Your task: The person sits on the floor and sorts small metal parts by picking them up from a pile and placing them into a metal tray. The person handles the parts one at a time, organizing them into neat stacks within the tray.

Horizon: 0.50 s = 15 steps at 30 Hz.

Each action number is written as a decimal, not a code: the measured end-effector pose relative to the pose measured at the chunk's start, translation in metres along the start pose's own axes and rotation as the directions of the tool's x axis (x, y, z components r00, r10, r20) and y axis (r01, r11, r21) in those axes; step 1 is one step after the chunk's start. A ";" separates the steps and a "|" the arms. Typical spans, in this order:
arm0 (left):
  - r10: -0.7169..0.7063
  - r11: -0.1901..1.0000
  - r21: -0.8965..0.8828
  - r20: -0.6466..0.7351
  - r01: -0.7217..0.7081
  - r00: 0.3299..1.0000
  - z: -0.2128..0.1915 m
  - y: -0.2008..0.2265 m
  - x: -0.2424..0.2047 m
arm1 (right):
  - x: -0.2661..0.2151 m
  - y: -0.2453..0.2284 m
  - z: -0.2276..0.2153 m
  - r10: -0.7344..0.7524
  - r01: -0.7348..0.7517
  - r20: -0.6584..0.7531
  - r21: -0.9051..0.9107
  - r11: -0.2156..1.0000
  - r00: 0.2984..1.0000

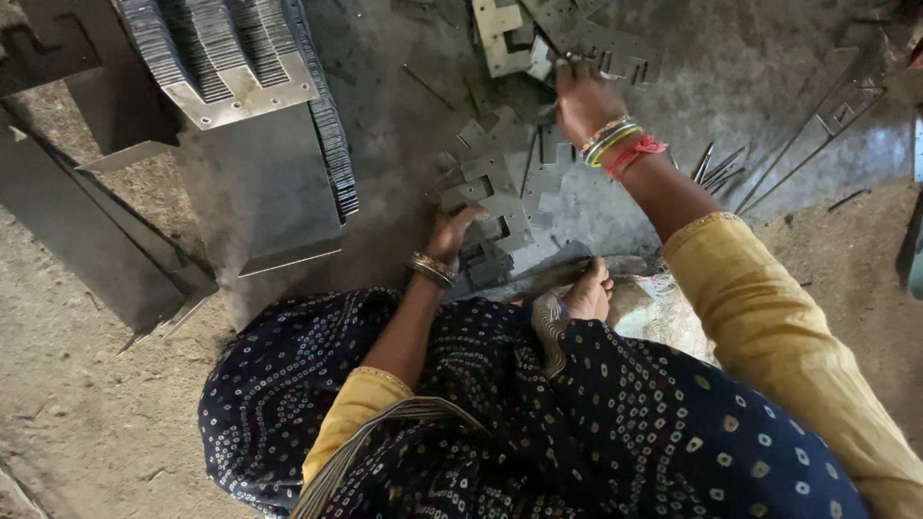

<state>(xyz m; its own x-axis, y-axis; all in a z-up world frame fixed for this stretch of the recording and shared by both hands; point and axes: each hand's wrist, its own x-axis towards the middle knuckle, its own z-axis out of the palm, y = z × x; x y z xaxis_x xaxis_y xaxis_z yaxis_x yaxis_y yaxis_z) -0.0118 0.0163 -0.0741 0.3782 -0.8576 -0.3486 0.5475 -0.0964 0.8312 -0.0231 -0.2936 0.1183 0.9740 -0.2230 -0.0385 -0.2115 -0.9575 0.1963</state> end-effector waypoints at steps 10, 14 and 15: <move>-0.046 0.944 -0.329 -0.153 -0.007 0.987 0.014 0.013 -0.001 | -0.066 -0.029 -0.059 0.188 -0.326 0.268 0.724 0.608 0.945; -0.064 0.931 -0.364 -0.136 0.011 0.989 0.012 0.000 0.006 | -0.088 -0.057 -0.054 0.218 -0.582 0.565 0.610 0.538 0.795; -0.054 0.933 -0.360 -0.126 0.005 0.991 0.011 -0.002 0.007 | -0.090 -0.062 -0.053 0.214 -0.551 0.528 0.642 0.532 0.822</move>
<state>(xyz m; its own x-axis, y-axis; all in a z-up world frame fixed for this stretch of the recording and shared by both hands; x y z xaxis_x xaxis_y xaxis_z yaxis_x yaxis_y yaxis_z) -0.0182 0.0045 -0.0734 0.4391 -0.7806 -0.4448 0.7814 0.0875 0.6178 -0.0934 -0.2046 0.1617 0.7127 -0.4846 -0.5072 -0.7014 -0.5044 -0.5037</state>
